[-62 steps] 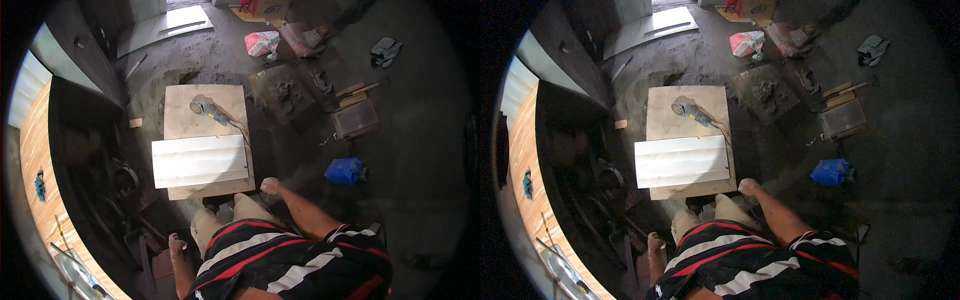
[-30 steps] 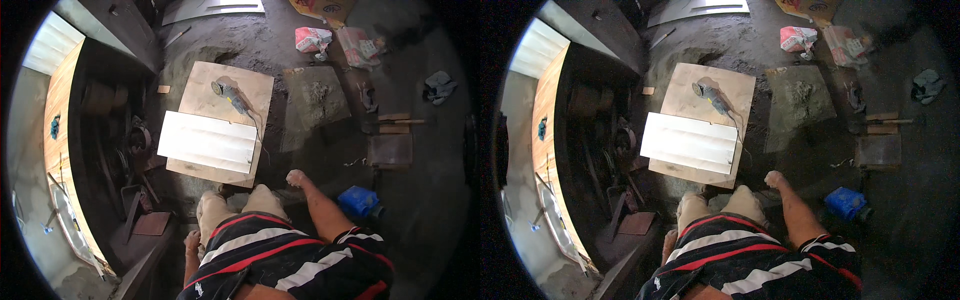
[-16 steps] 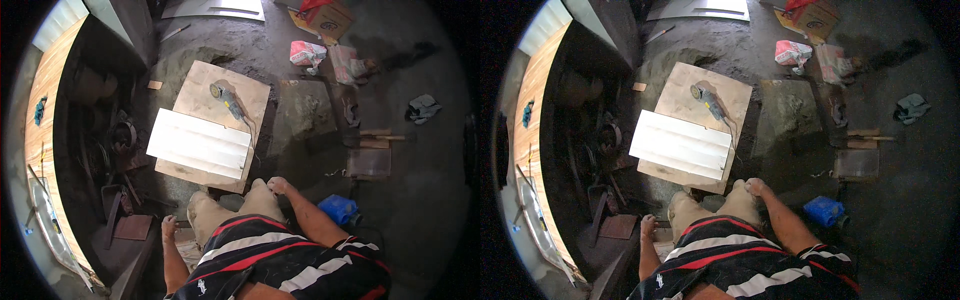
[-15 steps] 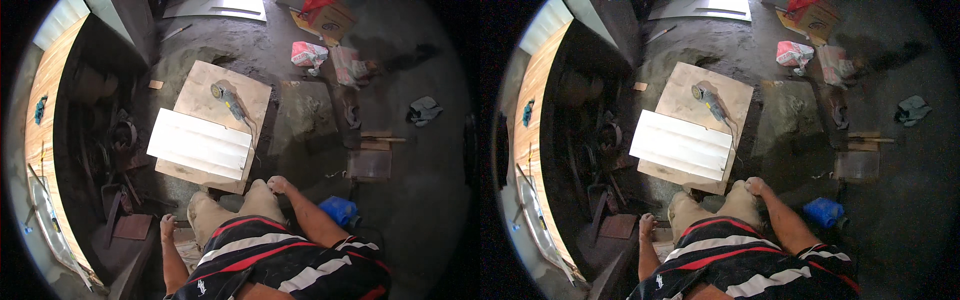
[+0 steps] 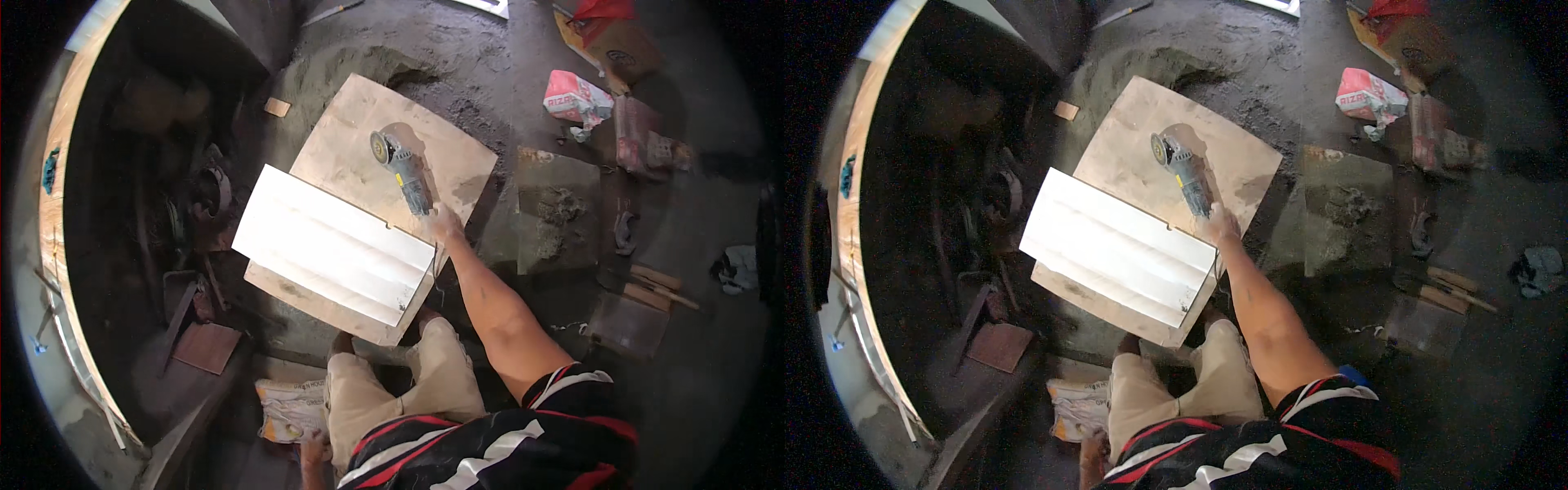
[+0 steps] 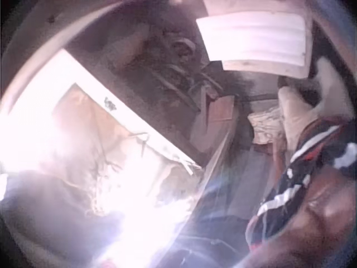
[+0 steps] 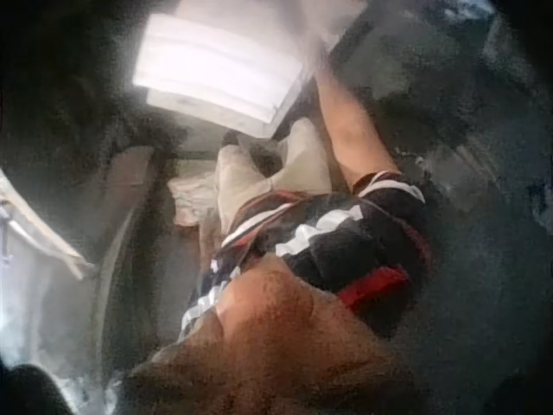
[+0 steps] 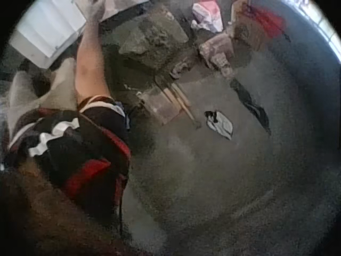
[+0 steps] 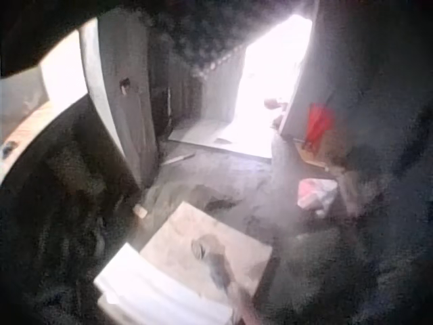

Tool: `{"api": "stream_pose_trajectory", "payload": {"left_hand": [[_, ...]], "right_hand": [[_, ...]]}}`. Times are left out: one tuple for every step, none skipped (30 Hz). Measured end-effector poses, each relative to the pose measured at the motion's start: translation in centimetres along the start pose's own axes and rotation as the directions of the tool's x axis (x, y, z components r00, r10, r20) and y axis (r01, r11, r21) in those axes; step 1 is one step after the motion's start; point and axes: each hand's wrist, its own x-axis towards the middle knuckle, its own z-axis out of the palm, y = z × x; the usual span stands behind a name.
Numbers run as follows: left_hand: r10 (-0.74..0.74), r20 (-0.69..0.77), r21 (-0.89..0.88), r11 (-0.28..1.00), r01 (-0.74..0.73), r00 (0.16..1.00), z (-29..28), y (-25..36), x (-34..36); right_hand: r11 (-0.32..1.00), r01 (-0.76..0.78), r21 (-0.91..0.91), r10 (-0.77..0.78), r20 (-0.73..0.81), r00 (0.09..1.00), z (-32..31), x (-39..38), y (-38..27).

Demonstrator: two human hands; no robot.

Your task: The person applies mortar to a wall behind a sink by hand and with a tool, taps the area with a mallet, and uses an angle grinder to cut and shape a white ceramic tile.

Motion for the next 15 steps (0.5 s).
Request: {"api": "stream_pose_trajectory", "payload": {"left_hand": [[0.111, 0.094, 0.184, 0.975, -0.127, 0.989, 1.2, -0.9, -0.3], [0.149, 0.112, 0.179, 0.969, -0.168, 0.982, 2.3, -1.7, -0.4], [0.184, 0.148, 0.226, 0.95, -0.214, 0.972, 3.3, -2.3, -0.3], [0.086, 0.152, 0.23, 0.966, -0.12, 0.985, 4.1, -2.5, 0.0], [0.146, 0.108, 0.159, 0.974, -0.162, 0.983, 4.8, -2.6, 0.3], [0.163, 0.092, 0.126, 0.977, -0.174, 0.982, 5.3, -2.2, 1.0], [0.099, 0.091, 0.125, 0.986, -0.11, 0.991, 5.8, -1.5, 1.6], [0.166, 0.057, 0.077, 0.982, -0.17, 0.985, 5.8, -0.5, 2.0], [0.138, 0.037, 0.042, 0.989, -0.139, 0.99, 5.8, 0.9, 2.5], [0.103, 0.013, -0.01, 0.995, -0.103, 0.995, 5.7, 2.6, 2.9], [0.066, -0.013, -0.083, 0.994, -0.067, 0.998, 5.7, 4.5, 3.1], [0.055, -0.038, -0.13, 0.99, -0.06, 0.998, 5.7, 6.6, 3.5], [0.147, -0.067, -0.161, 0.975, -0.156, 0.987, 5.6, 8.7, 3.7], [0.179, -0.06, -0.04, 0.983, -0.181, 0.982, 5.3, 11.2, 4.8], [0.28, -0.063, 0.068, 0.959, -0.276, 0.958, 5.0, 13.7, 5.7]], "right_hand": [[0.999, 0.004, -0.032, -0.005, -0.031, 1.0, 0.4, 1.8, -0.8], [0.997, 0.002, -0.072, -0.006, -0.058, 0.998, 0.8, 3.5, -1.5], [0.998, 0.008, -0.065, -0.01, -0.022, 1.0, 1.2, 5.2, -2.0], [0.998, 0.008, -0.065, -0.007, 0.018, 1.0, 1.6, 6.6, -2.4], [0.998, 0.008, -0.065, -0.004, 0.057, 0.998, 2.2, 7.7, -2.7], [0.996, 0.028, -0.086, -0.025, 0.037, 0.999, 3.0, 8.6, -2.9], [0.993, 0.049, -0.108, -0.048, 0.017, 0.999, 3.9, 9.4, -3.1], [0.989, 0.07, -0.129, -0.071, -0.003, 0.997, 4.6, 10.0, -3.0], [0.987, 0.072, -0.146, -0.076, -0.027, 0.997, 5.3, 10.5, -3.0], [0.984, 0.074, -0.161, -0.084, -0.053, 0.995, 5.9, 11.0, -3.0], [0.983, 0.056, -0.173, -0.068, -0.067, 0.995, 6.3, 11.5, -3.1], [0.986, 0.063, -0.155, -0.073, -0.061, 0.995, 6.3, 12.2, -3.3], [0.99, 0.048, -0.136, -0.054, -0.038, 0.998, 6.1, 12.6, -3.4], [0.992, 0.01, -0.125, -0.012, -0.015, 1.0, 5.9, 12.8, -3.6], [0.995, 0.024, -0.094, -0.022, 0.012, 1.0, 5.5, 12.8, -3.8]]}}
